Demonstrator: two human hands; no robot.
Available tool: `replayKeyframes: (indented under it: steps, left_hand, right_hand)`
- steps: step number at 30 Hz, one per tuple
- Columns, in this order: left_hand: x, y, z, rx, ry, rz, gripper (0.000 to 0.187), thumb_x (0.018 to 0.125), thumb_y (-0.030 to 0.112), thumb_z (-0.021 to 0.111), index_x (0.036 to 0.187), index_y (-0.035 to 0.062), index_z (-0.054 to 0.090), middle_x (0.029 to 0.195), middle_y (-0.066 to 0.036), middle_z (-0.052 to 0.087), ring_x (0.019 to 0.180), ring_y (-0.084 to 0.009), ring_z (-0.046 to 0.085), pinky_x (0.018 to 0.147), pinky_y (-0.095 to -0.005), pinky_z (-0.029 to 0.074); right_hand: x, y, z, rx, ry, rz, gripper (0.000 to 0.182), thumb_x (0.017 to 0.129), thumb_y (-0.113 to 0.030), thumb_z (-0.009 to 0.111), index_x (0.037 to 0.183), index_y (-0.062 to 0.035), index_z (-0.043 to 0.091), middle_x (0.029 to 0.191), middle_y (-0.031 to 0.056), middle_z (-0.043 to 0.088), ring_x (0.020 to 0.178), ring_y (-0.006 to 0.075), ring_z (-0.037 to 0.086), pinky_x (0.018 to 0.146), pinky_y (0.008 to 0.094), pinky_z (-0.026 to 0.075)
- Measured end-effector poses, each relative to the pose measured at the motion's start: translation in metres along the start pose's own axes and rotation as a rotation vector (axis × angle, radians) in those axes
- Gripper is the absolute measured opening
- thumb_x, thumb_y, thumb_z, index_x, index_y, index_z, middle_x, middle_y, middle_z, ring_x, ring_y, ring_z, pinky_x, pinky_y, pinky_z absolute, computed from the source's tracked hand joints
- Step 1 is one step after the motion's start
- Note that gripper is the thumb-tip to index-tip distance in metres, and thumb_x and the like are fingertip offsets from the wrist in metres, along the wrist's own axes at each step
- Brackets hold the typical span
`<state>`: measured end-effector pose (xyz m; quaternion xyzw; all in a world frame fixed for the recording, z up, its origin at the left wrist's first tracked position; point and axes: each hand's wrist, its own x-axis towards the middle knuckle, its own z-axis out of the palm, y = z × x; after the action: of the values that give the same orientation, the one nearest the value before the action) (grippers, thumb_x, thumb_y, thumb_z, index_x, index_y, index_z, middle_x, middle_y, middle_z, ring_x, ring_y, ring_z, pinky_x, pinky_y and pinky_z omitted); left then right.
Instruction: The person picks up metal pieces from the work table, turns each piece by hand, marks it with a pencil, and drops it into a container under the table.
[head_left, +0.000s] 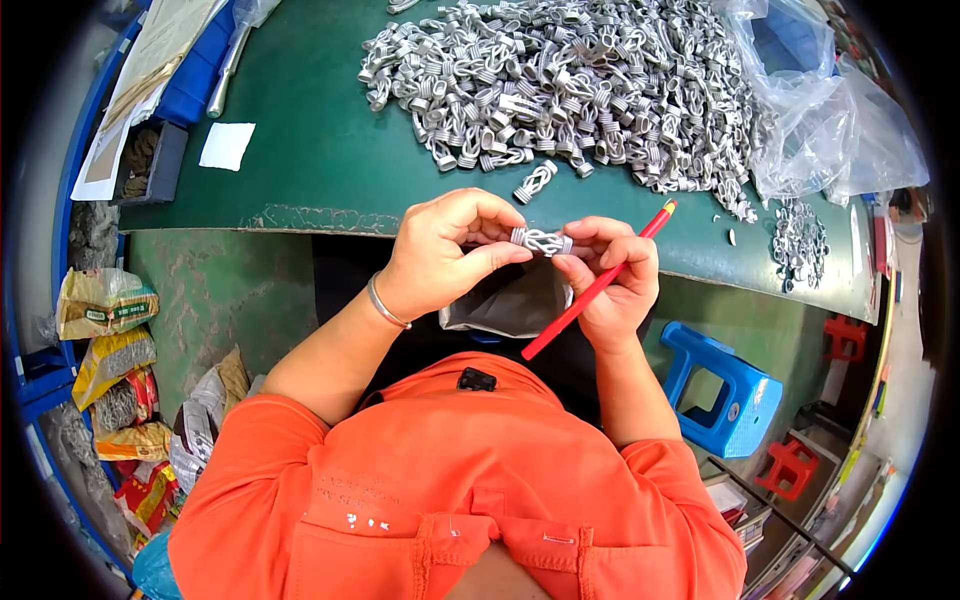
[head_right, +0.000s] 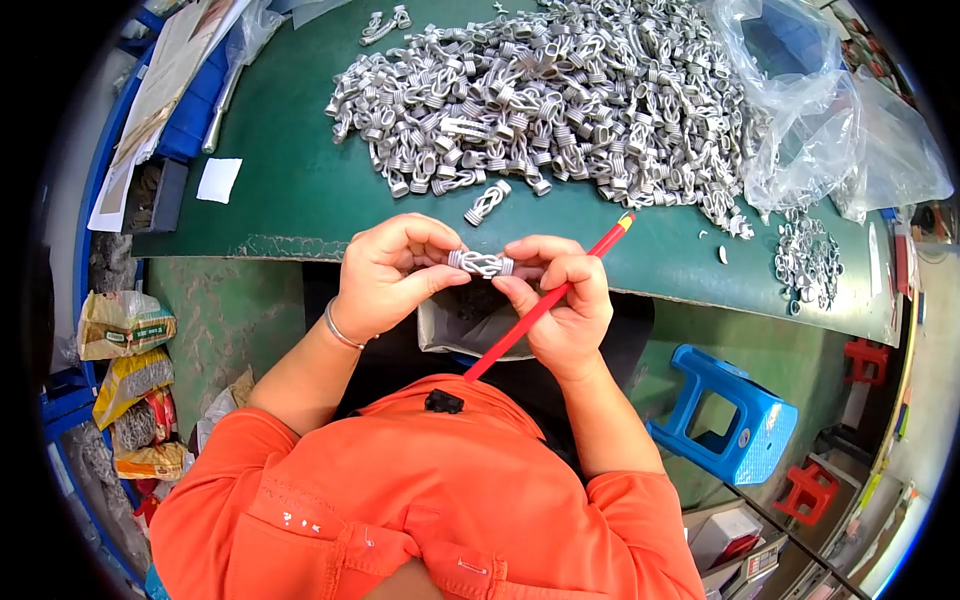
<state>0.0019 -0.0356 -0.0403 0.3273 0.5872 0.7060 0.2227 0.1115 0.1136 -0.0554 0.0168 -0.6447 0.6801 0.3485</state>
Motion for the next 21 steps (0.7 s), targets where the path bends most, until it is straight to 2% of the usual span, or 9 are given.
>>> replayKeyframes:
  steps: [3, 5, 10, 12, 13, 14, 17, 18, 21]
  left_hand:
    - [0.0, -0.002, -0.007, 0.003, -0.127, 0.074, 0.026, 0.076, -0.014, 0.065, 0.098, -0.0046, 0.056, 0.097, -0.013, 0.061, 0.089, -0.0183, 0.063, 0.078, -0.0292, 0.054]
    - [-0.002, 0.001, -0.004, -0.038, -0.103, 0.046, 0.026, 0.076, -0.014, 0.064, 0.098, -0.0035, 0.057, 0.097, -0.013, 0.061, 0.089, -0.018, 0.063, 0.078, -0.0289, 0.053]
    - [-0.006, 0.008, 0.003, -0.136, -0.075, 0.045, 0.026, 0.076, -0.016, 0.06, 0.095, 0.0, 0.057, 0.098, -0.013, 0.063, 0.088, -0.0175, 0.062, 0.077, -0.0284, 0.051]
    - [-0.003, 0.011, -0.006, 0.245, -0.195, 0.404, 0.026, 0.072, -0.016, 0.056, 0.091, 0.0015, 0.057, 0.099, -0.014, 0.063, 0.086, -0.0178, 0.061, 0.073, -0.0285, 0.05]
    - [-0.004, 0.011, -0.009, 0.307, -0.182, 0.423, 0.024, 0.07, -0.015, 0.053, 0.088, 0.002, 0.057, 0.098, -0.014, 0.063, 0.084, -0.018, 0.06, 0.071, -0.029, 0.049]
    - [-0.005, 0.011, -0.01, 0.31, -0.18, 0.426, 0.024, 0.07, -0.015, 0.053, 0.088, 0.002, 0.057, 0.098, -0.014, 0.063, 0.084, -0.018, 0.06, 0.071, -0.029, 0.049]
    - [-0.008, 0.01, -0.009, 0.287, -0.051, 0.235, 0.021, 0.074, -0.014, 0.051, 0.089, -0.0003, 0.057, 0.097, -0.012, 0.06, 0.082, -0.0148, 0.059, 0.07, -0.0244, 0.048]
    - [-0.008, 0.008, -0.007, 0.289, -0.052, 0.236, 0.021, 0.074, -0.014, 0.051, 0.089, -0.0003, 0.057, 0.097, -0.012, 0.06, 0.082, -0.0148, 0.059, 0.07, -0.0244, 0.048]
    - [-0.005, 0.0, -0.003, 0.213, 0.031, 0.139, 0.021, 0.079, -0.015, 0.049, 0.095, -0.0026, 0.056, 0.098, -0.011, 0.057, 0.083, -0.0131, 0.059, 0.071, -0.0242, 0.05]
  right_hand:
    - [-0.002, -0.004, -0.005, 0.05, -0.041, 0.067, 0.031, 0.078, 0.011, 0.065, 0.085, -0.0033, 0.038, 0.102, 0.0209, 0.058, 0.087, 0.0208, 0.064, 0.072, 0.0291, 0.056]
    - [-0.004, -0.004, -0.007, 0.16, -0.088, 0.214, 0.03, 0.079, 0.011, 0.064, 0.085, -0.0034, 0.038, 0.103, 0.0211, 0.058, 0.089, 0.0225, 0.064, 0.077, 0.0306, 0.055]
    - [-0.003, -0.009, 0.0, 0.104, -0.06, 0.11, 0.029, 0.079, 0.012, 0.063, 0.083, -0.0042, 0.039, 0.098, 0.0194, 0.06, 0.095, 0.0244, 0.063, 0.077, 0.0317, 0.055]
    - [-0.002, -0.012, -0.009, -0.052, -0.195, 0.041, 0.03, 0.078, 0.014, 0.061, 0.082, -0.005, 0.039, 0.097, 0.0181, 0.06, 0.096, 0.0292, 0.061, 0.083, 0.038, 0.052]
    - [0.004, -0.015, -0.012, -0.151, -0.269, -0.037, 0.03, 0.076, 0.014, 0.062, 0.079, -0.005, 0.039, 0.096, 0.0189, 0.061, 0.092, 0.0275, 0.062, 0.077, 0.0351, 0.052]
    - [0.007, -0.016, -0.012, -0.149, -0.271, -0.041, 0.03, 0.076, 0.014, 0.062, 0.079, -0.005, 0.039, 0.096, 0.0189, 0.061, 0.092, 0.0275, 0.062, 0.077, 0.0351, 0.052]
    - [0.018, -0.013, -0.006, -0.493, -0.253, -0.114, 0.03, 0.072, 0.012, 0.067, 0.073, -0.0032, 0.041, 0.094, 0.0172, 0.063, 0.078, 0.0209, 0.059, 0.067, 0.0285, 0.048]
    - [0.027, -0.013, 0.003, -0.616, -0.204, -0.164, 0.03, 0.067, 0.007, 0.072, 0.074, -0.0038, 0.045, 0.086, 0.0122, 0.062, 0.073, 0.0271, 0.057, 0.063, 0.0335, 0.047]
    - [0.043, -0.001, 0.019, -0.933, -0.152, -0.142, 0.036, 0.065, -0.011, 0.079, 0.079, -0.0049, 0.046, 0.072, 0.01, 0.051, 0.069, 0.0315, 0.049, 0.062, 0.0403, 0.041]
